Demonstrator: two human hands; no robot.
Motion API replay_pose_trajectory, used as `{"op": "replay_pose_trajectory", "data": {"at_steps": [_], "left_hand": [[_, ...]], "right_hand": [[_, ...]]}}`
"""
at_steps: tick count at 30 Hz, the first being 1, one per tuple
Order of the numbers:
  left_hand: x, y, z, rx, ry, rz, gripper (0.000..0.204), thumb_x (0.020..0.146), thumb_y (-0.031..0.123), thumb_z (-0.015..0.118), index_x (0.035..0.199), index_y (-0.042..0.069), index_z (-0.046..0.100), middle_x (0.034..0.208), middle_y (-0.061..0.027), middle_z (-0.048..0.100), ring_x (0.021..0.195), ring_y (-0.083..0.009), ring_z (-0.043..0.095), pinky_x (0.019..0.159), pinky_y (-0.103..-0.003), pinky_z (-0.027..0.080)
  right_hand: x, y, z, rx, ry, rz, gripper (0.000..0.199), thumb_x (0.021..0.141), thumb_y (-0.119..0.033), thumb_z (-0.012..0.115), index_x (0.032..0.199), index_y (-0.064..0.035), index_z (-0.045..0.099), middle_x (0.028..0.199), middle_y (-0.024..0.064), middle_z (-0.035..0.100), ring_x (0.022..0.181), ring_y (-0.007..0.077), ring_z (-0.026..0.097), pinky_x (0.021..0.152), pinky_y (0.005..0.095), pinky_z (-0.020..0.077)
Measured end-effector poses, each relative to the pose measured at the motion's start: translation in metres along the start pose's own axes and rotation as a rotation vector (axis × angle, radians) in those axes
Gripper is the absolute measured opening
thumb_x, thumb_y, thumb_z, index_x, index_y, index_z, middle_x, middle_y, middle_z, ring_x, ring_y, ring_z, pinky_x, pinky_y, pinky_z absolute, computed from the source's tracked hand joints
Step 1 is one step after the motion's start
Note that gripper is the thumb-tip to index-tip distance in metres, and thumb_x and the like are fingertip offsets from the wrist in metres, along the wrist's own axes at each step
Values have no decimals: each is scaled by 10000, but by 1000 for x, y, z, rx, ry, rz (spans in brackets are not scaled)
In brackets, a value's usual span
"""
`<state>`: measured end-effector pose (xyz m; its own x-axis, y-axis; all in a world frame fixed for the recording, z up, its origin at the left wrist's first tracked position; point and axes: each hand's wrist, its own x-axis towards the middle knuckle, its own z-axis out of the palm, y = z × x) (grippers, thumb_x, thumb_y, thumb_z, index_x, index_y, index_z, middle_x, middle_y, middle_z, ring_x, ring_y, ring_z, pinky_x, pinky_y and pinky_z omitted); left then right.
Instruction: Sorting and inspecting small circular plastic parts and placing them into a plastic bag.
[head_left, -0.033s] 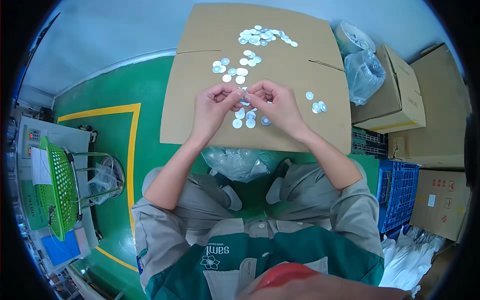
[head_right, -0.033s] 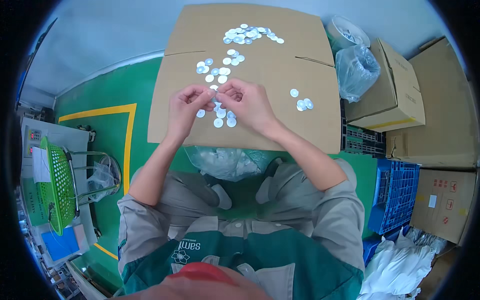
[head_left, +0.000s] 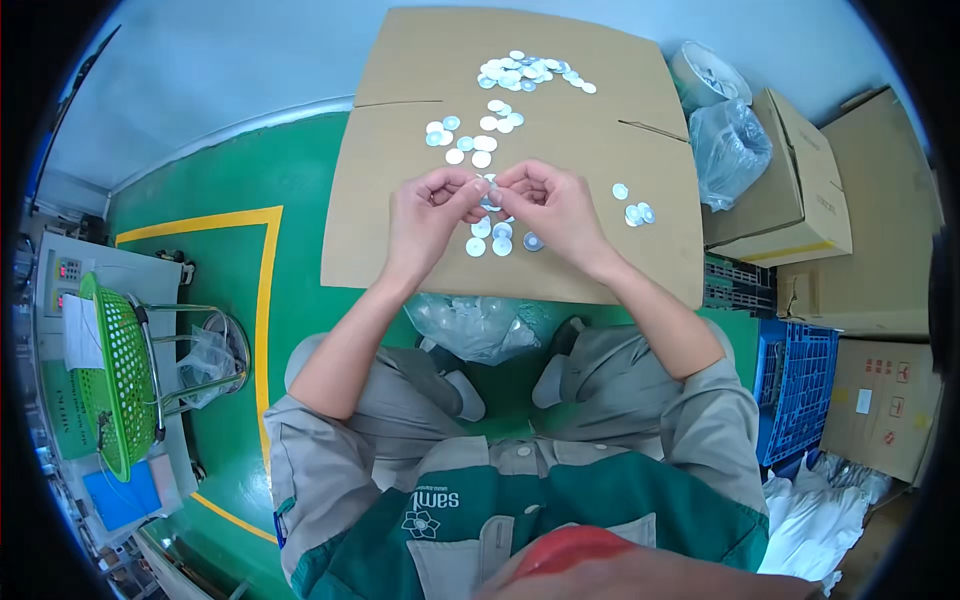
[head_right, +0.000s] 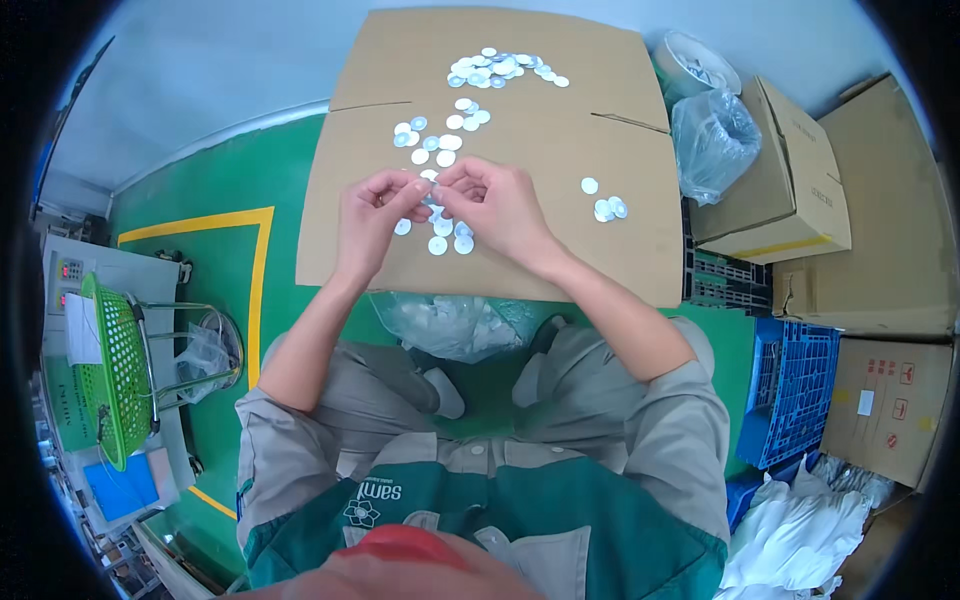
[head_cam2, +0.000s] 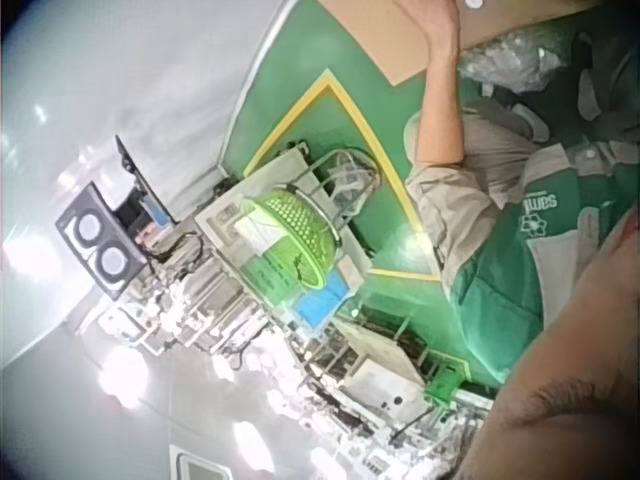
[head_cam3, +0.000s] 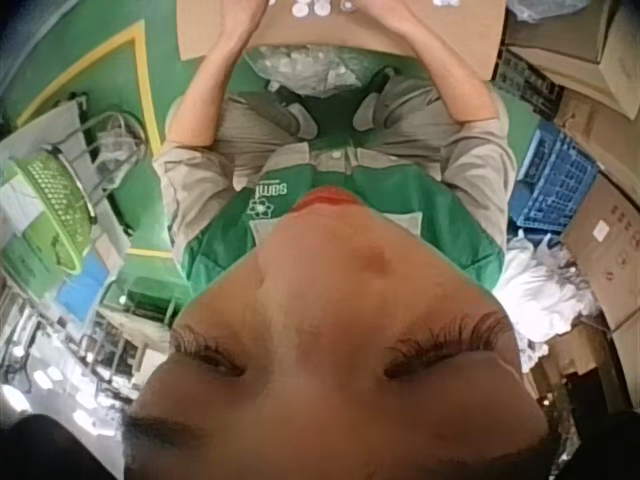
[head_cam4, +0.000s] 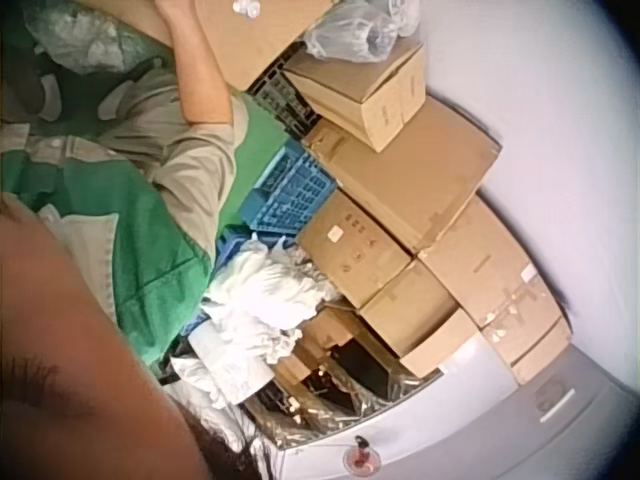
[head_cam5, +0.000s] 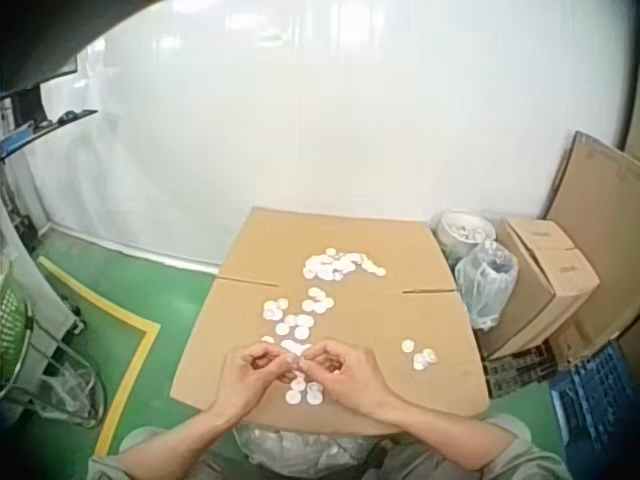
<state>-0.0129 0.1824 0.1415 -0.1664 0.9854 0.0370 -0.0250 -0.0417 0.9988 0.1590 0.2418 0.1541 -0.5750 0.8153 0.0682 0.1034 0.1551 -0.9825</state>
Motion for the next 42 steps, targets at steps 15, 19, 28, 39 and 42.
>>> {"op": "replay_pose_trajectory", "data": {"at_steps": [15,19,28,39,42], "left_hand": [[21,-45,-75,1085,89,-41,373,751,164,763,1088,35,666,1008,-159,657,863,-278,657,769,-368,534],[18,-63,-69,995,60,77,436,682,170,818,1067,36,665,1001,-149,623,871,-271,636,791,-367,525],[1,-55,-27,855,-201,100,279,724,96,762,991,50,701,880,-89,618,805,-234,629,738,-347,520],[0,-54,-24,848,-178,179,142,819,183,692,857,48,715,798,-97,644,759,-265,637,699,-377,510],[1,-58,-43,826,-94,2,189,828,202,689,873,19,702,757,-131,672,701,-271,656,670,-375,519]], "right_hand": [[-15,95,-116,-792,367,76,174,844,-91,630,999,-12,637,871,112,670,759,231,655,684,366,517],[-23,82,-84,-955,251,-208,226,834,-178,666,1017,-46,653,1054,130,626,1030,316,572,860,407,478],[-22,94,-18,-740,-84,-313,360,829,-137,674,1172,-58,601,1197,97,592,1079,280,535,939,378,448],[-7,95,-23,-708,27,-321,231,859,-120,621,1080,-55,637,1127,112,610,1061,304,544,931,388,454],[25,104,-24,-762,69,-437,236,874,-142,604,1086,-47,640,1156,130,611,1081,322,538,948,403,442]]}}
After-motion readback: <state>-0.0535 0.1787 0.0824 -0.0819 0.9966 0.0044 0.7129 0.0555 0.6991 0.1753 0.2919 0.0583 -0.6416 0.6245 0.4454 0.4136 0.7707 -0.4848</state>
